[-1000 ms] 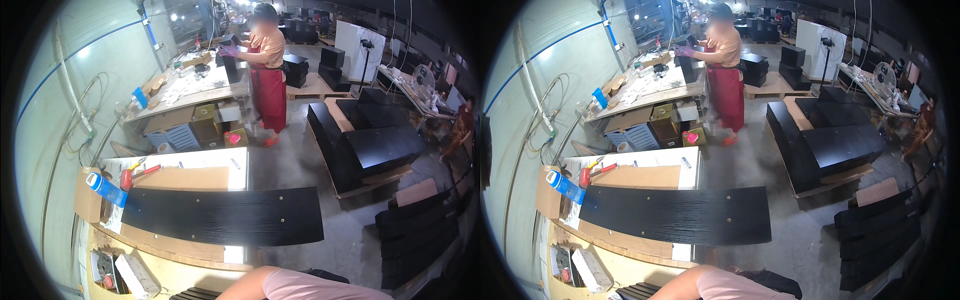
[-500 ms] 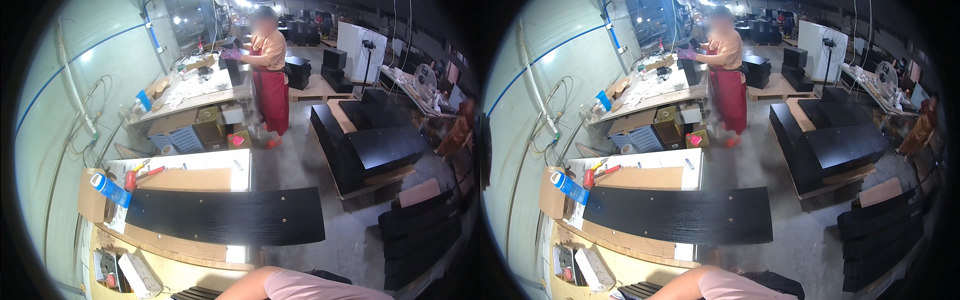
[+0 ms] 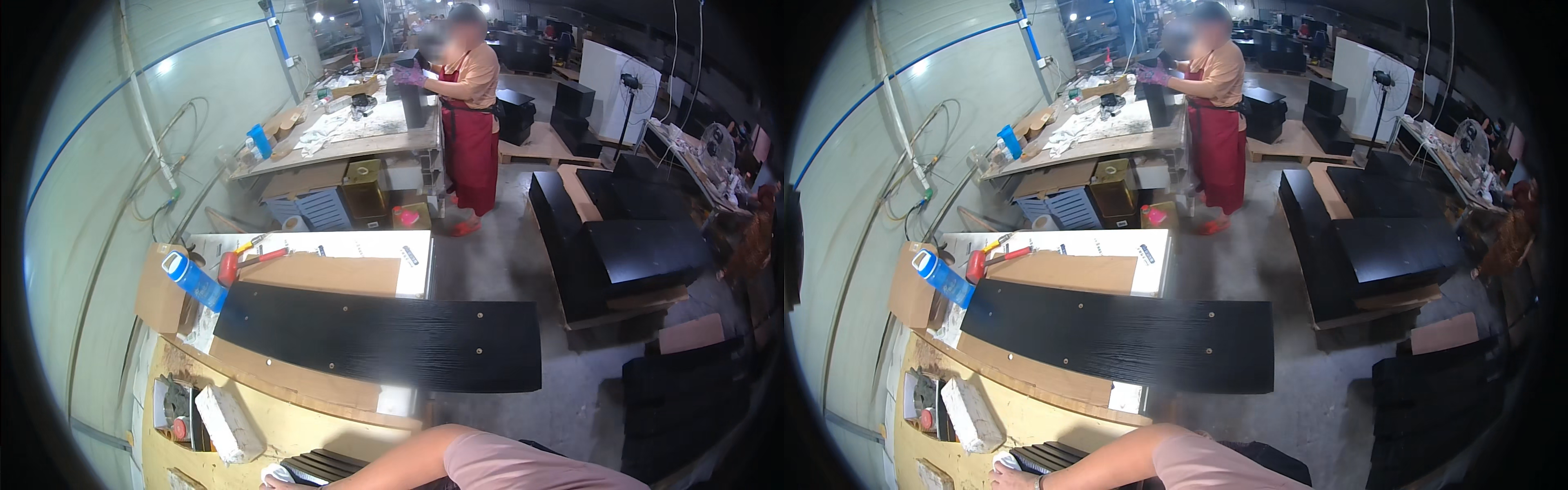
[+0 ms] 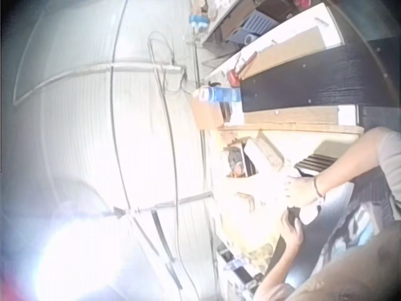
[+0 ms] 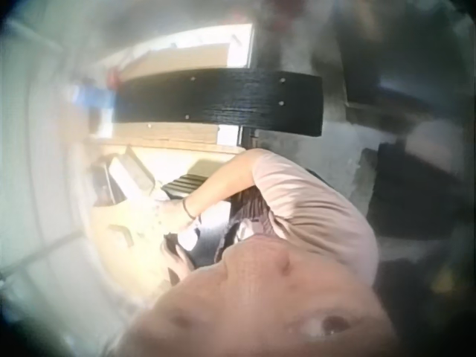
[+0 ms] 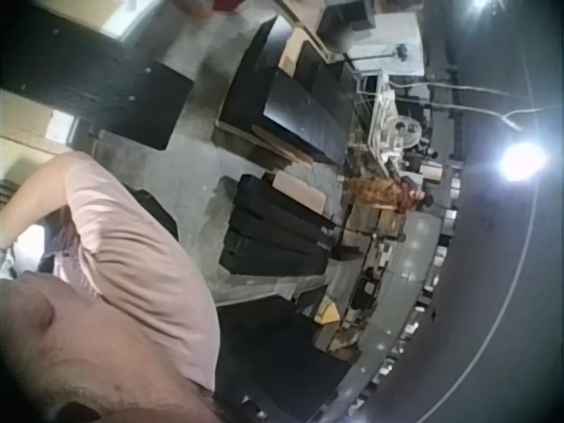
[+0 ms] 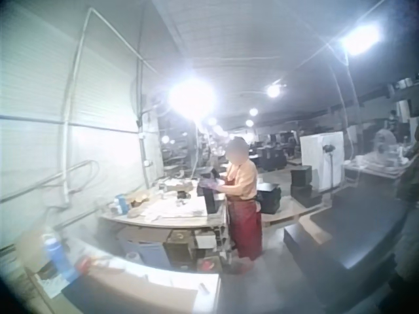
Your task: The person wipes a black wooden panel with a white cloth, repeatedly applying liquid from a bottle and spreading it across the surface. They flip the panel to clean both sides and continue wiping until the surface appears uniformly treated.
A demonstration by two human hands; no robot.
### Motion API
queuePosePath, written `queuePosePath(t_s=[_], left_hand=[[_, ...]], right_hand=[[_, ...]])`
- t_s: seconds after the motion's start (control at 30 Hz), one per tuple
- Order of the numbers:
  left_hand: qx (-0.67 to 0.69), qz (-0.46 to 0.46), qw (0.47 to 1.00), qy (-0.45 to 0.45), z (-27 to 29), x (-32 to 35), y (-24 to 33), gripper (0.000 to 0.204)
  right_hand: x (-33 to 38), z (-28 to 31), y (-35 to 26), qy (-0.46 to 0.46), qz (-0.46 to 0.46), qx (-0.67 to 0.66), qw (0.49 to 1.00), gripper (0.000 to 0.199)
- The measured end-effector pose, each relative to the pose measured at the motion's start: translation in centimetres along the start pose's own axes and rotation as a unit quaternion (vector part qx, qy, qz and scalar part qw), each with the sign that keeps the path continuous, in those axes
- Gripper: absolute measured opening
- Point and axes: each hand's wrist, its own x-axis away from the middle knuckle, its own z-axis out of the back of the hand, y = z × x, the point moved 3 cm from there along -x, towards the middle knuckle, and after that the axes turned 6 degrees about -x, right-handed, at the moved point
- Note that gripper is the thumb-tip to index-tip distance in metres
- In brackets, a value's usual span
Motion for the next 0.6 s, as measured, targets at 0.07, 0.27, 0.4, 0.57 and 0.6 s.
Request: queuePosePath(t_s=[0.07,0.27,0.4,0.57,0.6], left_hand=[[-0.01,-0.006,1.0,-0.001,0.0,0.0,0.0,0.051],[0.009,-0.021,1.0,-0.008,0.2,-0.9,0.3,0.052],[-0.02,-0.012,1.0,0.01,0.4,-0.4,0.4,0.051],[-0.016,-0.008,1.0,0.006,0.6,-0.6,0.8,0.051],[-0.017,-0.008,1.0,0.005,0.6,-0.5,0.8,0.051]], right_hand=[[0.0,0.4,0.1,-0.003,0.01,0.001,1.0,0.032],[0.0,-0.4,0.5,0.003,0.005,0.064,0.998,0.026],[-0.2,-0.1,-0.3,-0.009,0.004,0.046,0.999,0.028],[0.0,-0.3,0.0,0.034,0.026,0.032,0.999,0.032],[0.1,-0.1,0.0,0.048,0.03,0.033,0.998,0.033]])
